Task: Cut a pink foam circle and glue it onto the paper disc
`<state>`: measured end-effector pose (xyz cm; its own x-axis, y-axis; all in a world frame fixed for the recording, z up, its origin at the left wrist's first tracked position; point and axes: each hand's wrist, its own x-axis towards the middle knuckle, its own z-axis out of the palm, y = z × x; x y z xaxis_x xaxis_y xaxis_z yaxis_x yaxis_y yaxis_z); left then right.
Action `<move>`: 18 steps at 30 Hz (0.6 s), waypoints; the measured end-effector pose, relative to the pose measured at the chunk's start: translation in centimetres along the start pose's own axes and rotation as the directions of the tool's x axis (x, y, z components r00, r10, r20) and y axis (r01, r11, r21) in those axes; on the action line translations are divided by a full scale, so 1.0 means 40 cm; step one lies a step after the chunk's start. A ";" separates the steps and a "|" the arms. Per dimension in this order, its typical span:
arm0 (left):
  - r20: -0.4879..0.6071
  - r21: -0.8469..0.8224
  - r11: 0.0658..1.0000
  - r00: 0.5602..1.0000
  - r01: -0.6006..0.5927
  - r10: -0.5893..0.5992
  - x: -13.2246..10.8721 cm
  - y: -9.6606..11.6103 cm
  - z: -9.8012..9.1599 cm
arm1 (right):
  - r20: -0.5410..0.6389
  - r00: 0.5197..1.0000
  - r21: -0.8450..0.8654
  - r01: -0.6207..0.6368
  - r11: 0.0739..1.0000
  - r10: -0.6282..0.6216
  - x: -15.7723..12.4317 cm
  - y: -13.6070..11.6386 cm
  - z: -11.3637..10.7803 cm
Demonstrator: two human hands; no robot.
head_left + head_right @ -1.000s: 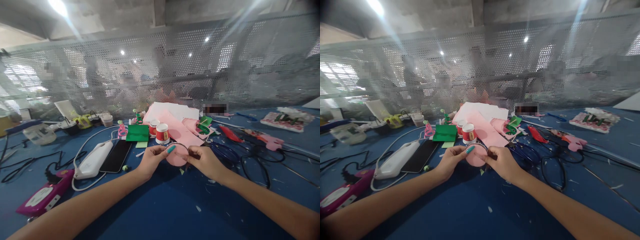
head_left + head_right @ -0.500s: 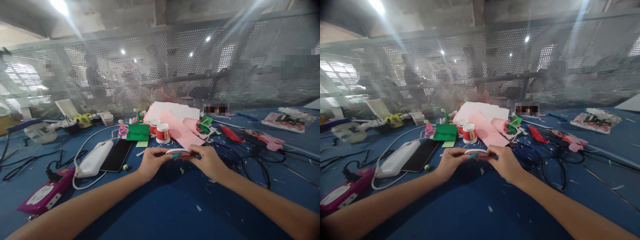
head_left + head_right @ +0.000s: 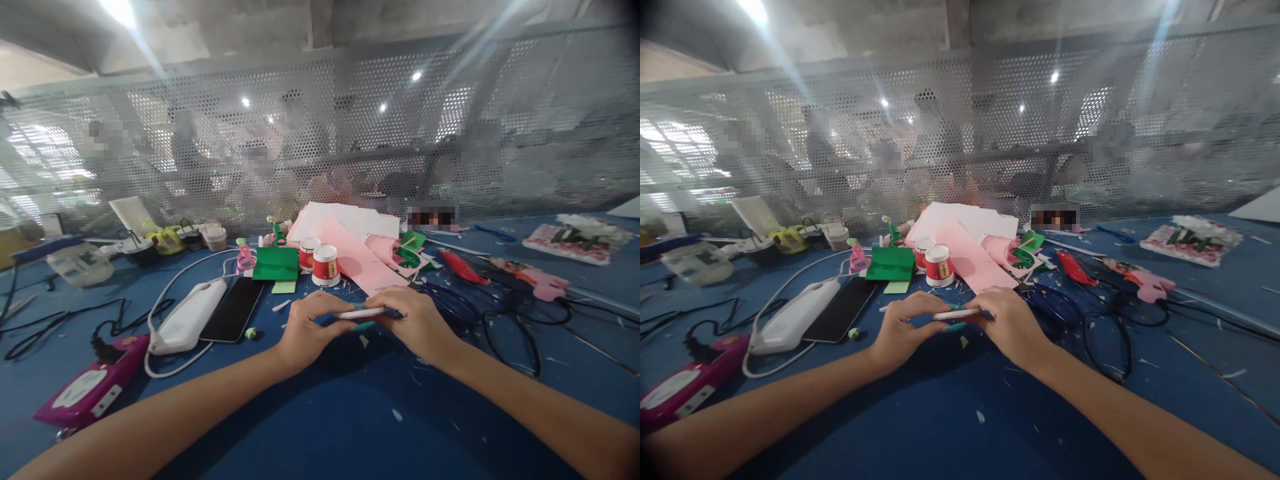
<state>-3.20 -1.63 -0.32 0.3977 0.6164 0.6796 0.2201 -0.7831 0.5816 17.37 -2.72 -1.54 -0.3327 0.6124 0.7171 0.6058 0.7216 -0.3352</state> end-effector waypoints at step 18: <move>0.045 -0.499 0.737 0.863 0.456 -0.503 0.018 -0.013 0.011 | 0.088 0.972 0.008 -0.220 0.975 0.219 0.005 -0.030 -0.003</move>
<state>-2.62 -0.82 -0.35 0.2728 0.9223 0.2739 -0.1008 -0.2557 0.9615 16.67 -3.50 -0.91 -0.2545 0.7812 0.5700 0.6582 0.5718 -0.4898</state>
